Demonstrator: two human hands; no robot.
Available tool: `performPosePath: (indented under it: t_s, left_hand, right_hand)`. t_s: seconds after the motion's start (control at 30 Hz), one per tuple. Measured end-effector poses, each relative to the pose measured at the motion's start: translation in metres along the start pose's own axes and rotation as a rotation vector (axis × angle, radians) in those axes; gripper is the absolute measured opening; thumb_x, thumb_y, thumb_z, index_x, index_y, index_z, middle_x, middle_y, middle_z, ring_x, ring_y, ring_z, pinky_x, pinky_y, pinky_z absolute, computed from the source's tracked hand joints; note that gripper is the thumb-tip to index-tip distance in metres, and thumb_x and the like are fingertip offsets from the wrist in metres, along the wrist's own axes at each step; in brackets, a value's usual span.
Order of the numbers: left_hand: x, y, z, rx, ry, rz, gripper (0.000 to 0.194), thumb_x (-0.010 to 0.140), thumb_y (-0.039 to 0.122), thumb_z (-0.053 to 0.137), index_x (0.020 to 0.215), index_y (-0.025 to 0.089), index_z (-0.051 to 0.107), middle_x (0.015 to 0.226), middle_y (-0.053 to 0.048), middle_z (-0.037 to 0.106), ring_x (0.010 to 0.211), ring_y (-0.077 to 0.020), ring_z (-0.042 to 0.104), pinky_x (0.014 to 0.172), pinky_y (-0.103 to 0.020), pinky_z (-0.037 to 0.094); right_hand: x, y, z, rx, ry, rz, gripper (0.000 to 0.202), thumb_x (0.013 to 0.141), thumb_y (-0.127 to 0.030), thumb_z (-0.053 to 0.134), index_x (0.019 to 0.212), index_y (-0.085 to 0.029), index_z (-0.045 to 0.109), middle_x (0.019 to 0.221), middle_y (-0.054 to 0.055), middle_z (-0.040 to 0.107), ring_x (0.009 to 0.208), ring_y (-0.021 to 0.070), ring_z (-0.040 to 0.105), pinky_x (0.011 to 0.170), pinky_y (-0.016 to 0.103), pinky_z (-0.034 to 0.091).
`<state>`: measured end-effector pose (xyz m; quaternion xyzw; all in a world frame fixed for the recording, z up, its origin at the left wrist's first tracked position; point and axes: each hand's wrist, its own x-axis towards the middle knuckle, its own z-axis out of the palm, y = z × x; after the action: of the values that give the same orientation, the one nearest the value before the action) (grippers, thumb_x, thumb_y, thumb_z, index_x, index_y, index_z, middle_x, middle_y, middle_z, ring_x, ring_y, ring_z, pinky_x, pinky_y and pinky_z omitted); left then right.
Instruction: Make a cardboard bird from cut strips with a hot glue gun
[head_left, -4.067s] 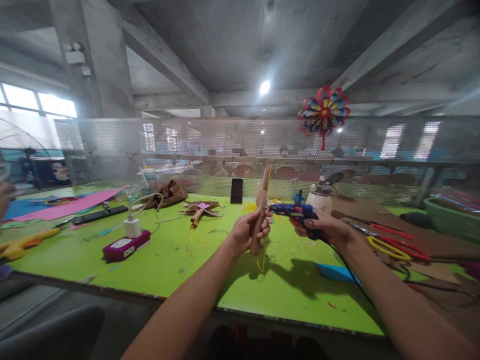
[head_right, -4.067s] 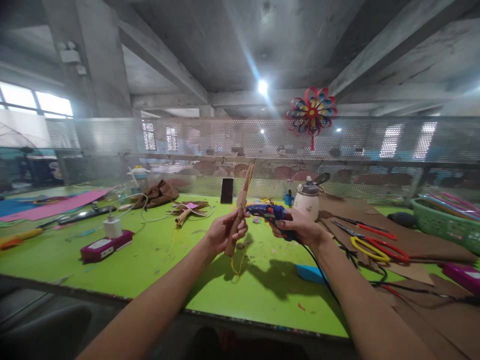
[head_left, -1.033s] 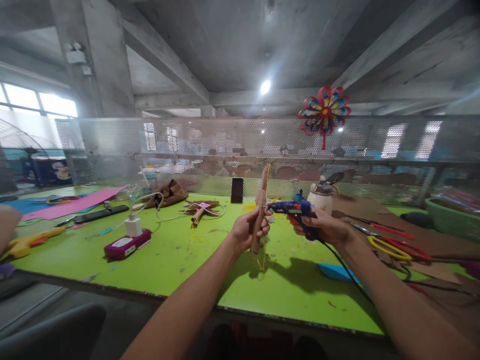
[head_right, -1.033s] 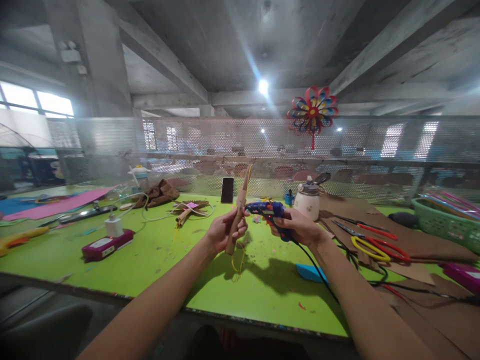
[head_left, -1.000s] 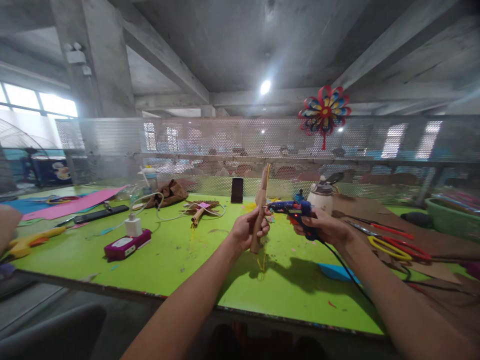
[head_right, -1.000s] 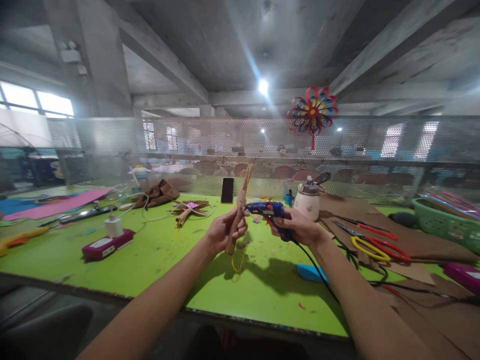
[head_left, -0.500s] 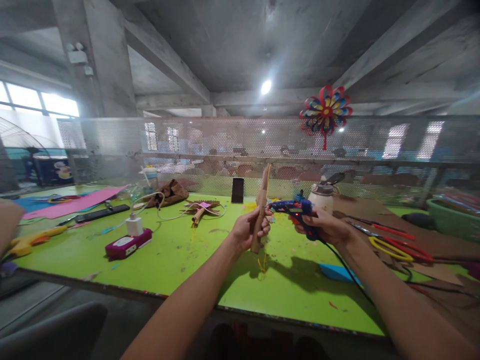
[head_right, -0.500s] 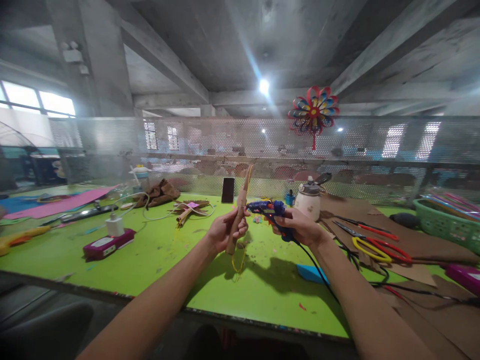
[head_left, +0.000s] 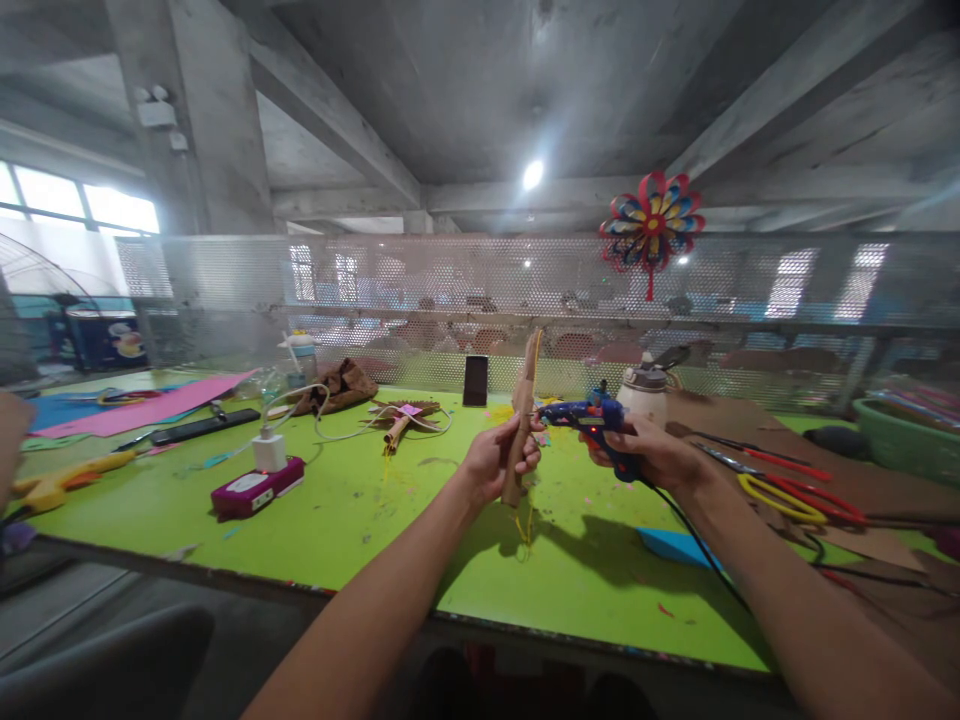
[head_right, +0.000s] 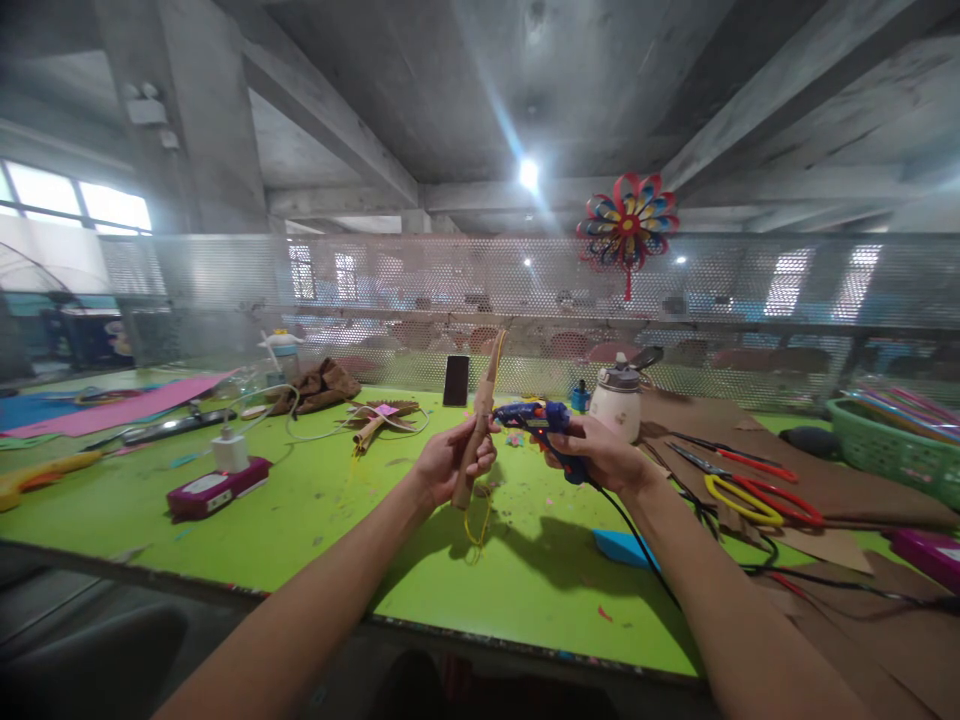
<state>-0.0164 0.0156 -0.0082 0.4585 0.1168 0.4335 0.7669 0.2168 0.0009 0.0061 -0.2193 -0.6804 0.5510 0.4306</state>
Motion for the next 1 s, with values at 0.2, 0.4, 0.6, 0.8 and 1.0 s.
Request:
performPosePath:
  t_s: [0.2,0.4,0.6,0.8,1.0]
  left_hand:
    - [-0.0008,-0.0002,0.0009,-0.002,0.004,-0.003,0.03,0.087,0.033,0.037,0.088,0.009,0.054,0.055,-0.001,0.042,0.045,-0.0085,0.041,0.036,-0.015,0.029]
    - [-0.0004,-0.0005,0.0005,0.002,0.005,0.003,0.029,0.087,0.033,0.038,0.087,0.009,0.055,0.056,-0.001,0.042,0.045,-0.0085,0.042,0.036,-0.015,0.029]
    - [-0.0001,-0.0008,-0.0018,0.017,-0.009,0.012,0.029,0.087,0.033,0.038,0.088,0.009,0.055,0.056,-0.001,0.042,0.046,-0.0088,0.042,0.037,-0.016,0.03]
    - [-0.0002,-0.0002,-0.0009,0.009,-0.006,0.001,0.028,0.086,0.033,0.039,0.088,0.009,0.055,0.056,-0.001,0.043,0.046,-0.009,0.043,0.036,-0.016,0.03]
    - [0.0,-0.0005,-0.0011,0.018,-0.011,0.01,0.029,0.087,0.033,0.038,0.088,0.009,0.055,0.056,-0.001,0.043,0.046,-0.0086,0.043,0.036,-0.016,0.03]
  right_hand:
    - [-0.0006,-0.0064,0.008,0.016,-0.002,-0.012,0.032,0.068,-0.038,0.07,0.084,-0.011,0.061,0.073,0.006,0.054,0.057,0.0118,0.046,0.05,0.025,0.032]
    - [-0.0004,-0.0063,0.0098,0.026,-0.01,-0.021,0.033,0.066,-0.037,0.071,0.084,-0.012,0.061,0.071,0.005,0.054,0.057,0.0108,0.045,0.051,0.025,0.033]
    - [-0.0001,-0.0019,0.0053,0.01,-0.008,-0.03,0.033,0.068,-0.037,0.07,0.086,-0.012,0.06,0.073,0.006,0.053,0.057,0.0105,0.044,0.049,0.024,0.032]
    - [0.0007,0.0,0.004,-0.007,-0.001,-0.026,0.035,0.067,-0.038,0.07,0.088,-0.012,0.06,0.065,0.004,0.051,0.055,0.0113,0.042,0.049,0.025,0.031]
    - [0.0003,0.0013,0.0029,-0.007,0.007,-0.028,0.033,0.068,-0.037,0.069,0.088,-0.013,0.059,0.068,0.004,0.051,0.056,0.0111,0.042,0.048,0.024,0.031]
